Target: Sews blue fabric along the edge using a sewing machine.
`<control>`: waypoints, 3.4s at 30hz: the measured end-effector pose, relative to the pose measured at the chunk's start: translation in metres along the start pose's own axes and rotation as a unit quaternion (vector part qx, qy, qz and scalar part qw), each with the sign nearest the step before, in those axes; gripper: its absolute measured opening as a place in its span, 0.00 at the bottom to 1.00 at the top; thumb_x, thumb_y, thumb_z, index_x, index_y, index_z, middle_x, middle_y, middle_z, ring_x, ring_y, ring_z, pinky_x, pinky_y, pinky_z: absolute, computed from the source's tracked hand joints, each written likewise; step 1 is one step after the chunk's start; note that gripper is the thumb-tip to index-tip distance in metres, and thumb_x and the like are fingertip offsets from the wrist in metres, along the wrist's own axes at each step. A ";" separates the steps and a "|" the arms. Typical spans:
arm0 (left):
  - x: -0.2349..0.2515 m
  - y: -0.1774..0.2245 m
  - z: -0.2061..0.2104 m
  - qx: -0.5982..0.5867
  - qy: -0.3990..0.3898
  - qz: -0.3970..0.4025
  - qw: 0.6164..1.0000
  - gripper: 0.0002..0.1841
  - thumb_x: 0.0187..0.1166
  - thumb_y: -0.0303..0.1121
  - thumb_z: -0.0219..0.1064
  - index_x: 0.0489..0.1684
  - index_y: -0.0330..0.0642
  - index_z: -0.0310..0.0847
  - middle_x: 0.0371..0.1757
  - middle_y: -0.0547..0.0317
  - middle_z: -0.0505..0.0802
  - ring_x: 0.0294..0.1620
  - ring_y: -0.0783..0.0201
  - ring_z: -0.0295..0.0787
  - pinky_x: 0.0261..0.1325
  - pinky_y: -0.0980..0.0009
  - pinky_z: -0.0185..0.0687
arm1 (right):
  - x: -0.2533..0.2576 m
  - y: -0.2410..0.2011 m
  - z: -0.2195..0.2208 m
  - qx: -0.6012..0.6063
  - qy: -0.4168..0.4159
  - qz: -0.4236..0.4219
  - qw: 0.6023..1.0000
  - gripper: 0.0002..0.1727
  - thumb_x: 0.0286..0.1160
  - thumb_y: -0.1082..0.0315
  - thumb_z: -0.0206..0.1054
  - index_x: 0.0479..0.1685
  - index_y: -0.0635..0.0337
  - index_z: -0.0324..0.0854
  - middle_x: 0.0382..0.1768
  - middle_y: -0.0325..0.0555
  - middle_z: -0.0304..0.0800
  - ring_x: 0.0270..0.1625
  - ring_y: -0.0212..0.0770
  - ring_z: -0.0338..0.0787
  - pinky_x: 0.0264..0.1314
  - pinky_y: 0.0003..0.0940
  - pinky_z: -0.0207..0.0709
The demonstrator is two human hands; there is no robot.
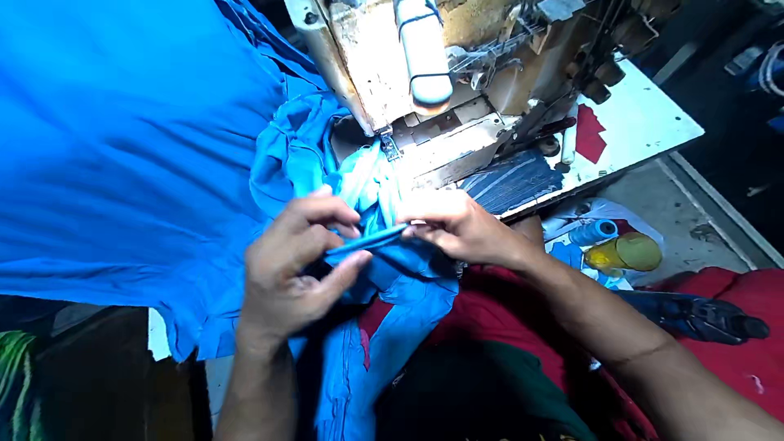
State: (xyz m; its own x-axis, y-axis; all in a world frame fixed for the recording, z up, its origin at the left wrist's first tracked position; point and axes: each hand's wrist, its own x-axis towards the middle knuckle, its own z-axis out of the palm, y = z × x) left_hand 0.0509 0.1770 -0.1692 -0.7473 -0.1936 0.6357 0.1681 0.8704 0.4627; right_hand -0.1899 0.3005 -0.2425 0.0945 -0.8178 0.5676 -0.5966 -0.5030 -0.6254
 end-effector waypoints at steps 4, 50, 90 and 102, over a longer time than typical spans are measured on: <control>-0.033 -0.016 0.083 0.061 0.144 -0.039 0.987 0.23 0.60 0.48 0.87 0.42 0.47 0.81 0.43 0.63 0.90 0.55 0.61 0.87 0.71 0.52 0.81 | -0.033 -0.014 0.008 0.004 0.024 0.011 1.000 0.08 0.81 0.71 0.68 0.50 0.60 0.92 0.53 0.43 0.94 0.56 0.33 0.92 0.60 0.33 0.88; 0.044 -0.089 -0.021 0.281 -0.186 -0.078 0.938 0.31 0.73 0.71 0.62 0.45 0.51 0.89 0.83 0.49 0.74 0.78 0.39 0.69 0.73 0.37 0.67 | 0.022 0.052 0.029 0.058 0.225 0.136 0.963 0.08 0.78 0.74 0.70 0.50 0.65 0.88 0.41 0.45 0.93 0.40 0.31 0.90 0.47 0.27 0.85; 0.045 -0.078 0.018 0.242 -0.159 -0.021 0.957 0.17 0.66 0.45 0.72 0.45 0.44 0.92 0.79 0.44 0.76 0.73 0.42 0.71 0.72 0.49 0.70 | 0.009 0.033 0.025 -0.001 0.188 0.147 0.971 0.07 0.81 0.72 0.68 0.52 0.62 0.87 0.39 0.46 0.90 0.37 0.34 0.88 0.41 0.31 0.84; 0.062 -0.075 -0.070 0.088 -0.175 -0.016 0.981 0.16 0.70 0.48 0.76 0.33 0.43 0.87 0.77 0.50 0.81 0.81 0.51 0.74 0.82 0.50 0.72 | 0.029 0.047 0.009 -0.011 0.131 0.095 0.987 0.09 0.81 0.71 0.65 0.50 0.63 0.89 0.42 0.47 0.93 0.45 0.35 0.90 0.53 0.32 0.83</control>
State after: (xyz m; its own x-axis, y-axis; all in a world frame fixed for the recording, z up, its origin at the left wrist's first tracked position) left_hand 0.0364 0.0685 -0.1210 -0.9305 -0.0815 0.3572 0.0508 0.9368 0.3461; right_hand -0.2079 0.2506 -0.2604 -0.2281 -0.7956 0.5612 -0.6011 -0.3383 -0.7240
